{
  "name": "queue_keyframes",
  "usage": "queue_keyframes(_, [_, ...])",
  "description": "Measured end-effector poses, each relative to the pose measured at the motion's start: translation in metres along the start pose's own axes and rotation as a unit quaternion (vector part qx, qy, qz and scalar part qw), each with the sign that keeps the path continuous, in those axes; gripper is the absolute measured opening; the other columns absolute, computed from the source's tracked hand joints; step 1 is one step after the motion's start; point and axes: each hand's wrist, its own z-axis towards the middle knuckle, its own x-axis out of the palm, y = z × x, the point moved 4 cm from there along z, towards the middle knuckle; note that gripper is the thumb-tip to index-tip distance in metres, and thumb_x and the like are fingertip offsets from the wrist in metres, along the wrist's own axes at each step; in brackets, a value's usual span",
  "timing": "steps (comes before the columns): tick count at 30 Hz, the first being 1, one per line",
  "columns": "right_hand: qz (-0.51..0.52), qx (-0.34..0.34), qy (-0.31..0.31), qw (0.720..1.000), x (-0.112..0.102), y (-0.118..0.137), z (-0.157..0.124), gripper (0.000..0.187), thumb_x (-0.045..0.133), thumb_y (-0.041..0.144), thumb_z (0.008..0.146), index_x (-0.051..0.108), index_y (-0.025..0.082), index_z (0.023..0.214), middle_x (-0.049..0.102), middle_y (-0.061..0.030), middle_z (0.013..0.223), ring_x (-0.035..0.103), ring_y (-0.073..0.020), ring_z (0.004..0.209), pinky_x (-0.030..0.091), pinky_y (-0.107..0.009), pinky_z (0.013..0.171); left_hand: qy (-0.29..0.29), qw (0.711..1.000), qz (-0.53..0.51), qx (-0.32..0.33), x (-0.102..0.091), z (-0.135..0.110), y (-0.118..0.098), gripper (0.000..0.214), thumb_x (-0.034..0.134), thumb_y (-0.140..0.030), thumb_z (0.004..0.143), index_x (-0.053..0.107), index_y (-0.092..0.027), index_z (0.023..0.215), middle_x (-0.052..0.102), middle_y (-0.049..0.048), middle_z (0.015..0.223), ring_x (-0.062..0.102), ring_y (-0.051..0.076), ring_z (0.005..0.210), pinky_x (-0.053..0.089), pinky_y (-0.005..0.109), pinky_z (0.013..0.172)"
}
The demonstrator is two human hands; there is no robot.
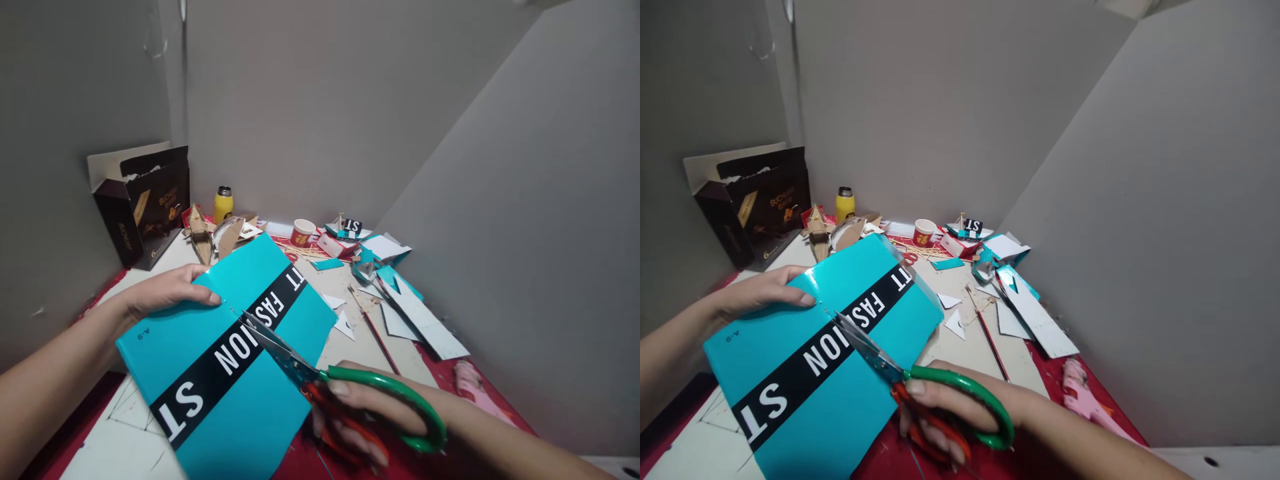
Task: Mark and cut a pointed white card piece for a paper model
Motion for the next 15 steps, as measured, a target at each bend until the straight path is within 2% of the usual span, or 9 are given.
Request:
queue_keyframes(3, [0.067, -0.013, 0.002, 0.998, -0.002, -0.020, 0.010, 0.070, 0.034, 0.071, 0.094, 0.056, 0.014, 0.059, 0.048, 0.0007, 0.044, 0.047, -0.0106, 0.041, 0.043, -0.024, 0.046, -0.006, 1.000, -0.010, 0.006, 0.001, 0.006, 0.003, 0.048, 0.083, -0.031, 0.068, 0.066, -0.020, 0.111, 0.079, 0.0056, 0.095, 0.075, 0.027, 0.088, 0.058, 0.041, 0.088])
queue_keyframes(7, [0.105, -0.023, 0.020, 0.994, -0.005, -0.040, 0.026, 0.072, 0.029, 0.072, 0.093, 0.053, 0.016, 0.054, 0.050, -0.0005, 0.041, 0.050, -0.0122, 0.040, 0.044, -0.025, 0.045, -0.018, 1.000, 0.011, 0.006, 0.001, 0.010, 0.010, 0.049, 0.083, -0.035, 0.067, 0.066, -0.019, 0.110, 0.079, 0.0059, 0.094, 0.075, 0.029, 0.087, 0.060, 0.040, 0.080])
queue_keyframes(11, [0.056, -0.045, 0.031, 0.997, -0.006, -0.031, 0.030, 0.070, 0.029, 0.066, 0.097, 0.054, 0.016, 0.056, 0.051, 0.0002, 0.043, 0.052, -0.0121, 0.043, 0.047, -0.027, 0.053, -0.023, 1.000, 0.004, 0.000, 0.000, 0.007, 0.012, 0.054, 0.084, -0.038, 0.068, 0.064, -0.021, 0.115, 0.079, 0.0059, 0.094, 0.075, 0.029, 0.087, 0.061, 0.038, 0.076])
queue_keyframes(15, [0.004, -0.044, 0.001, 0.999, -0.007, -0.017, 0.029, 0.070, 0.030, 0.069, 0.096, 0.054, 0.016, 0.058, 0.049, 0.0016, 0.044, 0.050, -0.0114, 0.043, 0.045, -0.026, 0.052, 0.001, 1.000, -0.024, 0.003, 0.001, 0.009, 0.014, 0.052, 0.083, -0.033, 0.072, 0.063, -0.022, 0.119, 0.079, 0.0076, 0.100, 0.075, 0.029, 0.091, 0.060, 0.040, 0.083])
